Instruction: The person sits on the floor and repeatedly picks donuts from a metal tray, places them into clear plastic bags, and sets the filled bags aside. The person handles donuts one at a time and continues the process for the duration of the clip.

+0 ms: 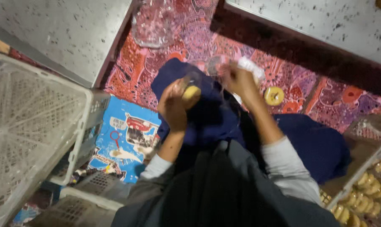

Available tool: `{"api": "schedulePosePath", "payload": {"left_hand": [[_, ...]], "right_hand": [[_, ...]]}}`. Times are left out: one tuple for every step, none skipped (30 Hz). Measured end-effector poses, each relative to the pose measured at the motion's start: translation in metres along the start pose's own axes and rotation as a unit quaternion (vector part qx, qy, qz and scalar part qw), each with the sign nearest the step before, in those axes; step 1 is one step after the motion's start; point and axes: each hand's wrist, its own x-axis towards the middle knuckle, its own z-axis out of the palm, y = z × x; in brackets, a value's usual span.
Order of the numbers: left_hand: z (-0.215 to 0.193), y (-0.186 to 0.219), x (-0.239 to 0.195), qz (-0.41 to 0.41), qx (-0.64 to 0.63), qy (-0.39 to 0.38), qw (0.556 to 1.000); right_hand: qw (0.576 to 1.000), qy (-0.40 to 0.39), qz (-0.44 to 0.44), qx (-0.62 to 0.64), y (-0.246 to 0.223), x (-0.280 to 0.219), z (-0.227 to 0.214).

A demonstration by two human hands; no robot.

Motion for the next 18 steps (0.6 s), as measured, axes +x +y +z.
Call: {"api": "schedulePosePath", "payload": {"left_hand": [[0.002,0.005,-0.002,0.005,-0.039,0.029,0.999],[0.004,0.009,-0.003,0.024,0.024,0.002,0.999],[0.004,0.011,-0.009,0.037,0.087,-0.03,0.995],[0.003,0.012,-0.014,0.051,0.149,-0.063,0.985],[0.004,0.01,-0.014,0.05,0.16,-0.029,0.985],[0.004,0.006,-0.013,0.049,0.171,0.005,0.984],[0.003,0.002,-0.01,0.05,0.182,0.041,0.981],[-0.002,-0.004,-0.007,-0.077,0.07,0.02,0.994],[-0.008,-0.01,-0.004,-0.203,-0.043,-0.002,0.978],[-0.013,-0.017,-0.003,-0.324,-0.155,-0.024,0.933],[-0.017,-0.023,-0.004,-0.286,-0.08,-0.048,0.954],[-0.021,-0.028,-0.005,-0.246,-0.004,-0.073,0.967],[-0.022,-0.033,-0.007,-0.205,0.07,-0.099,0.971],[-0.021,-0.036,-0.008,-0.155,0.05,-0.082,0.983],[-0.02,-0.038,-0.01,-0.106,0.028,-0.069,0.992],[-0.017,-0.038,-0.012,-0.057,0.005,-0.056,0.997],[-0.014,-0.037,-0.012,-0.049,0.022,-0.043,0.998],[-0.014,-0.034,-0.012,-0.041,0.038,-0.03,0.998]], "right_hand": [[0.986,-0.062,-0.083,0.132,0.009,-0.007,0.007],[0.943,-0.124,-0.162,0.262,0.019,-0.015,0.018],[0.875,-0.182,-0.229,0.386,0.029,-0.026,0.031],[0.904,-0.157,-0.164,0.362,0.038,-0.037,0.044],[0.927,-0.131,-0.103,0.335,0.044,-0.039,0.053],[0.945,-0.107,-0.042,0.306,0.048,-0.042,0.058],[0.932,-0.128,-0.033,0.337,0.048,-0.041,0.063],[0.918,-0.148,-0.024,0.367,0.046,-0.037,0.066],[0.902,-0.169,-0.013,0.397,0.042,-0.037,0.068],[0.919,-0.141,-0.028,0.367,0.038,-0.033,0.068],[0.934,-0.113,-0.04,0.336,0.033,-0.031,0.066],[0.948,-0.084,-0.052,0.303,0.029,-0.029,0.065],[0.954,-0.025,-0.094,0.283,0.025,-0.027,0.063],[0.955,0.034,-0.137,0.26,0.024,-0.025,0.061],[0.951,0.095,-0.176,0.235,0.024,-0.025,0.061],[0.944,0.141,-0.201,0.222,0.026,-0.026,0.061],[0.933,0.189,-0.225,0.206,0.029,-0.026,0.062],[0.92,0.235,-0.249,0.188,0.033,-0.028,0.066]]}}
